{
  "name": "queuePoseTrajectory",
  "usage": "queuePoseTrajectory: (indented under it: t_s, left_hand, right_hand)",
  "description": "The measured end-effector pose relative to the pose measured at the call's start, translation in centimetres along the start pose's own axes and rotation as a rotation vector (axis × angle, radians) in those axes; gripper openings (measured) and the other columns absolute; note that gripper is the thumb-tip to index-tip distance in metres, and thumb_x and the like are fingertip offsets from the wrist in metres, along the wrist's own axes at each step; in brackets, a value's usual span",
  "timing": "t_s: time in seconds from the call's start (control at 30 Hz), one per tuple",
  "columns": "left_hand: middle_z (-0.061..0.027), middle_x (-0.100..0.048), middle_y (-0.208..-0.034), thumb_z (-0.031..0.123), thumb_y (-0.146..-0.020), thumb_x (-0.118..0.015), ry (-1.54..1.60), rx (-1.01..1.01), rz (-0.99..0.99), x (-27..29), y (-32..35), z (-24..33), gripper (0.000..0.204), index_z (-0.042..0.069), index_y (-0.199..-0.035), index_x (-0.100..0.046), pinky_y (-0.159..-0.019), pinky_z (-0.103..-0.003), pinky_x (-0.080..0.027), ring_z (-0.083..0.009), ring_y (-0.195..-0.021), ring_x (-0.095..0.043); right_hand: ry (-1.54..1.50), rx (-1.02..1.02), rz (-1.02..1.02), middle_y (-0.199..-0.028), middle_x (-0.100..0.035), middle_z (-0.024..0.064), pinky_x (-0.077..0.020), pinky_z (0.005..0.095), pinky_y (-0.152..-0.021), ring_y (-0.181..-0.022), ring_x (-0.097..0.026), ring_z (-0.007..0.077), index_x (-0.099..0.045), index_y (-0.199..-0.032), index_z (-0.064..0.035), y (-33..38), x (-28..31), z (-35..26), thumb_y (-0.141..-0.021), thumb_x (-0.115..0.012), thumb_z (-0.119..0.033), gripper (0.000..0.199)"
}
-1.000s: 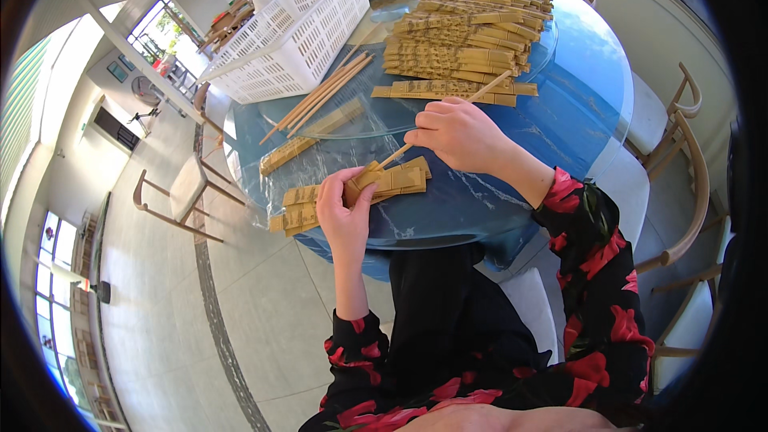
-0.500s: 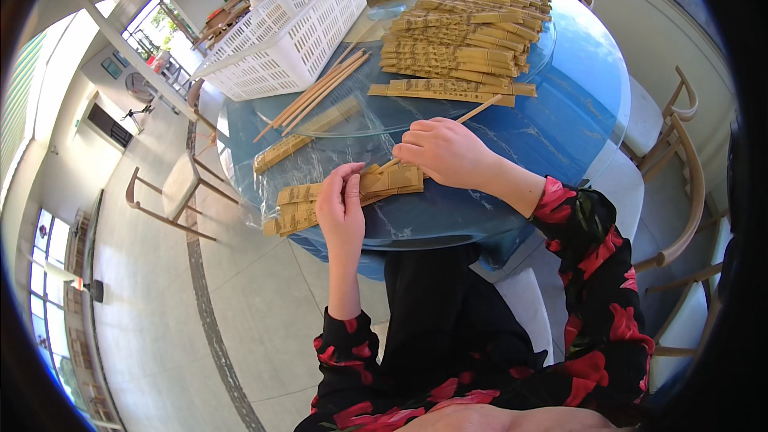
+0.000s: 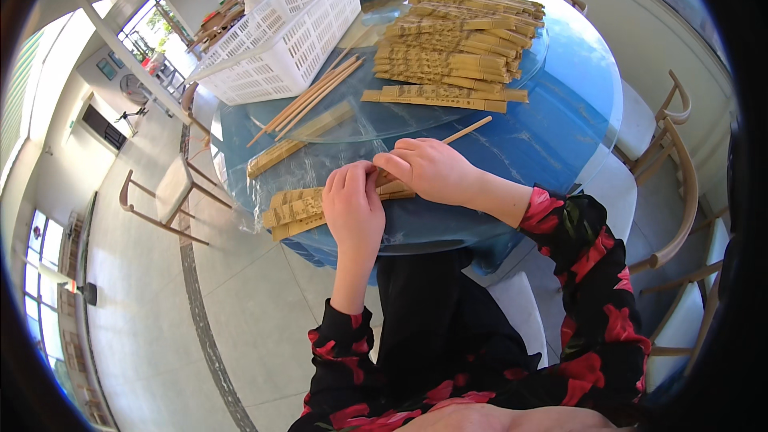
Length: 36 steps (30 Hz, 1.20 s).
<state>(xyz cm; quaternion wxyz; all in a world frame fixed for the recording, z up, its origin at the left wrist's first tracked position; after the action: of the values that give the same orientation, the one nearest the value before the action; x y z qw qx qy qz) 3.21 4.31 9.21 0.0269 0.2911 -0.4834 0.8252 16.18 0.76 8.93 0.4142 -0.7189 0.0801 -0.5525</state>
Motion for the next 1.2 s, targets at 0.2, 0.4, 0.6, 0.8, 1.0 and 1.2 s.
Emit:
queuePoseTrajectory:
  t_s: [0.2,0.4,0.6,0.8,1.0,1.2]
  left_hand:
    - [-0.0095,-0.07,-0.092,0.005,-0.095,-0.069,-0.105,0.122,0.067,1.0,0.6,-2.6,0.003,0.005,-0.095,-0.066,-0.081,-0.043,-0.052,-0.0335,-0.092,-0.065]
    - [-0.0098,-0.07,-0.091,0.005,-0.095,-0.069,-0.157,0.1,0.113,2.6,0.1,-3.9,0.003,0.004,-0.094,-0.066,-0.08,-0.041,-0.051,-0.0334,-0.088,-0.065]
    - [-0.0099,-0.071,-0.091,0.005,-0.095,-0.069,-0.039,0.007,-0.019,0.7,0.0,-1.6,0.003,0.003,-0.094,-0.066,-0.079,-0.041,-0.052,-0.0325,-0.088,-0.065]
    - [-0.0091,-0.071,-0.091,0.004,-0.094,-0.07,-0.056,0.053,0.028,1.5,0.3,-2.0,0.004,0.004,-0.094,-0.067,-0.079,-0.041,-0.052,-0.0318,-0.09,-0.065]
    - [-0.0116,-0.069,-0.093,0.003,-0.094,-0.07,0.004,0.011,0.065,1.5,0.2,-1.6,0.004,0.002,-0.095,-0.067,-0.078,-0.04,-0.052,-0.0327,-0.088,-0.065]
    - [-0.0091,-0.07,-0.096,0.006,-0.09,-0.074,0.078,-0.112,-0.066,0.5,0.3,-0.7,0.01,0.004,-0.098,-0.068,-0.08,-0.041,-0.053,-0.0313,-0.091,-0.065]
  right_hand:
    - [0.116,-0.165,-0.085,-0.093,-0.068,0.0022,-0.0478,0.039,-0.09,-0.097,-0.064,0.0238,-0.071,-0.101,-0.0129,-0.1,3.4,4.7,-0.092,-0.076,-0.034,0.023]
    - [-0.072,-0.29,-0.161,-0.094,-0.068,0.0077,-0.0508,0.0445,-0.087,-0.098,-0.064,0.0327,-0.07,-0.097,-0.0082,0.9,2.7,6.9,-0.099,-0.066,-0.023,0.015]
    - [-0.321,-0.171,-0.176,-0.095,-0.071,0.0118,-0.0529,0.0464,-0.083,-0.095,-0.066,0.0363,-0.068,-0.104,-0.0076,1.0,-0.2,2.3,-0.1,-0.064,-0.022,0.015]
    - [-0.444,-0.367,-0.187,-0.094,-0.07,0.014,-0.0516,0.0462,-0.076,-0.09,-0.065,0.0399,-0.065,-0.11,-0.0078,0.6,0.9,3.3,-0.104,-0.062,-0.022,0.015]
    - [-0.818,-0.502,-0.22,-0.08,-0.07,0.011,-0.0511,0.0388,-0.072,-0.077,-0.068,0.0275,-0.061,-0.111,-0.0037,0.7,0.4,3.7,-0.105,-0.056,-0.012,0.011]
    - [-0.841,-0.423,-0.297,-0.077,-0.073,0.0092,-0.0521,0.0334,-0.07,-0.073,-0.07,0.0233,-0.058,-0.116,-0.0018,0.5,-1.5,2.2,-0.102,-0.057,-0.005,0.014]
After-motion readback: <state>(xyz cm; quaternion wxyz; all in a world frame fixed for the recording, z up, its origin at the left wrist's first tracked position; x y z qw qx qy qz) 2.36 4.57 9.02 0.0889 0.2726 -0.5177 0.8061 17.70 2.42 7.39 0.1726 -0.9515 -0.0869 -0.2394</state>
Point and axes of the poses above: each hand's wrist, its own y-axis away from the middle knuckle, its own x-axis out of the back of the hand, z = x × y, the point moved 8 cm from there along -y, towards the middle knuckle
